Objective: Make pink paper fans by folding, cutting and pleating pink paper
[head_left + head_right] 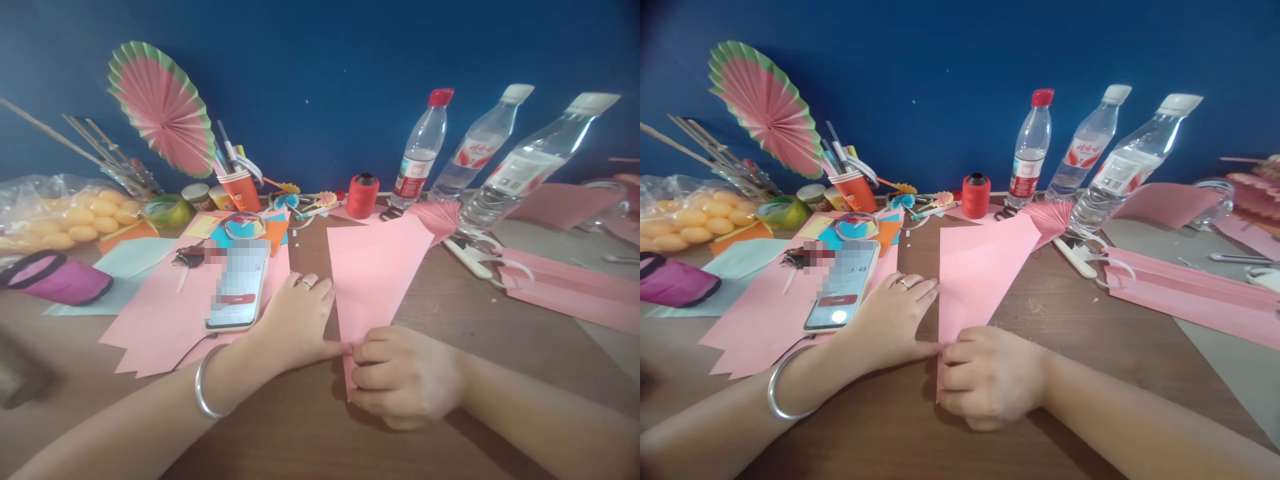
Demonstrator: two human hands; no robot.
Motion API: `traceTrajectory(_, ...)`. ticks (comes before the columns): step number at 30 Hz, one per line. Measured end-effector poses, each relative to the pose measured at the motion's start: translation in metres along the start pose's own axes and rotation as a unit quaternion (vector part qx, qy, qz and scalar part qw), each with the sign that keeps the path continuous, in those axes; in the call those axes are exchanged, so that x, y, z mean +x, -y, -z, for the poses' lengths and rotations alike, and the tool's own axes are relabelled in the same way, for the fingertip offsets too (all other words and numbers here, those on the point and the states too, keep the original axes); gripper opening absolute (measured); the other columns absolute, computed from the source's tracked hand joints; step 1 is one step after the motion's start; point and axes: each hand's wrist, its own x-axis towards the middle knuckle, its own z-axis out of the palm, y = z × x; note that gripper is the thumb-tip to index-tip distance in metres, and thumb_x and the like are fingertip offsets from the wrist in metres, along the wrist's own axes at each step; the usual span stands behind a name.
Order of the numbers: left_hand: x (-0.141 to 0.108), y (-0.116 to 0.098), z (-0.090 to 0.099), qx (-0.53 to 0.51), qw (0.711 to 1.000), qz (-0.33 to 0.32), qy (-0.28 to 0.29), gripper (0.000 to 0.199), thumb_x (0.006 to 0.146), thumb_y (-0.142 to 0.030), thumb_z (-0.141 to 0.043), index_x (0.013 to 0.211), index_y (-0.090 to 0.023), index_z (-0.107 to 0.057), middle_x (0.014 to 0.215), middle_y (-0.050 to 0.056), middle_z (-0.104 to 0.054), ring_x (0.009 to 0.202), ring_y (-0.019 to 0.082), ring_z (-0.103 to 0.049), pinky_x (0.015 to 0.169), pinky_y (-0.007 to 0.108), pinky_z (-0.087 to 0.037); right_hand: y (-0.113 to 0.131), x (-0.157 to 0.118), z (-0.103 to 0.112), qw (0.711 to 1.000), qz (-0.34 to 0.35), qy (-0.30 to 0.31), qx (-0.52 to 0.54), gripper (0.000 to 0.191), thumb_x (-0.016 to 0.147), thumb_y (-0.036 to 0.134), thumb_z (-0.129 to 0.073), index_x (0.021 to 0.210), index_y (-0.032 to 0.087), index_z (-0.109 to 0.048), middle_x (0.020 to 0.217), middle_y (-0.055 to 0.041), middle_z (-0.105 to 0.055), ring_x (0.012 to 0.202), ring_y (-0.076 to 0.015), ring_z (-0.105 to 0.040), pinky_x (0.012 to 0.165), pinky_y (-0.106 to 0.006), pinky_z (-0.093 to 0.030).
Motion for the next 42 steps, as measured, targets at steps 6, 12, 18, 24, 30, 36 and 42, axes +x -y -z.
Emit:
traceTrajectory(6,0.001,0.001,0.000,-0.007,1.000,0.003,0.003,0.075,0.076,-0.074,-0.041,0.110,-0.010,-0.060,0.112,0.015,-0.061,0.099,0.031,-0.054,0.088,0.044,-0.036,-0.001,0.001,0.002,1.000,0.016,0.027,0.004,0.028,0.086,0.027,-0.042,0.095,0.012,-0.064,0.081,-0.0070,-0.061,0.075,-0.0198,-0.051,0.060,-0.035,-0.036)
traceTrajectory(12,0.000,0.000,0.001,-0.009,1.000,0.001,0.002,0.074,0.076,-0.072,-0.044,0.111,-0.009,-0.059,0.111,0.014,-0.061,0.100,0.032,-0.053,0.088,0.044,-0.036,-0.002,0.001,0.002,0.999,0.031,0.025,0.006,0.033,0.085,0.028,-0.040,0.100,0.012,-0.064,0.083,-0.0075,-0.062,0.077,-0.0205,-0.052,0.059,-0.035,-0.038)
traceTrajectory(18,-0.001,-0.001,0.003,-0.009,1.000,0.000,-0.002,0.070,0.075,-0.070,-0.048,0.108,-0.009,-0.060,0.108,0.014,-0.061,0.097,0.031,-0.054,0.086,0.045,-0.037,-0.003,-0.001,0.004,1.000,0.019,-0.021,0.011,0.036,0.086,0.029,-0.040,0.112,0.014,-0.060,0.082,-0.0060,-0.063,0.079,-0.0192,-0.056,0.064,-0.034,-0.043)
traceTrajectory(24,0.000,0.000,0.004,-0.022,1.000,0.009,-0.008,0.062,0.070,-0.068,-0.056,0.095,-0.012,-0.062,0.096,0.011,-0.063,0.090,0.030,-0.056,0.083,0.044,-0.039,-0.016,-0.008,0.015,0.964,-0.204,-0.126,-0.118,0.030,0.082,0.014,-0.050,0.110,0.014,-0.060,0.100,-0.0087,-0.067,0.098,-0.0207,-0.057,0.085,-0.036,-0.046)
traceTrajectory(30,-0.002,-0.002,0.002,-0.034,0.999,0.009,-0.024,0.070,0.069,-0.070,-0.056,0.106,-0.011,-0.060,0.103,0.012,-0.062,0.095,0.030,-0.055,0.086,0.044,-0.039,-0.021,-0.005,0.007,0.923,-0.355,-0.043,-0.138,0.047,0.085,0.035,-0.054,0.124,0.010,-0.054,0.123,-0.0136,-0.058,0.116,-0.0269,-0.049,0.100,-0.044,-0.037)
traceTrajectory(36,-0.004,-0.001,-0.003,-0.030,0.999,0.017,-0.022,0.077,0.069,-0.073,-0.054,0.111,-0.009,-0.057,0.107,0.013,-0.061,0.096,0.031,-0.055,0.086,0.046,-0.040,-0.021,-0.005,0.003,0.907,-0.408,-0.013,-0.105,0.057,0.083,0.045,-0.056,0.129,0.012,-0.050,0.130,-0.0134,-0.053,0.120,-0.0273,-0.045,0.103,-0.045,-0.033)
traceTrajectory(42,-0.005,0.000,-0.007,-0.015,0.999,0.034,-0.025,0.059,0.086,-0.060,-0.043,0.116,-0.011,-0.055,0.117,0.015,-0.060,0.105,0.031,-0.054,0.090,0.045,-0.039,-0.021,-0.004,0.006,0.905,-0.419,0.008,-0.074,0.055,0.082,0.044,-0.056,0.127,0.013,-0.052,0.131,-0.0124,-0.052,0.122,-0.0267,-0.044,0.105,-0.046,-0.030)
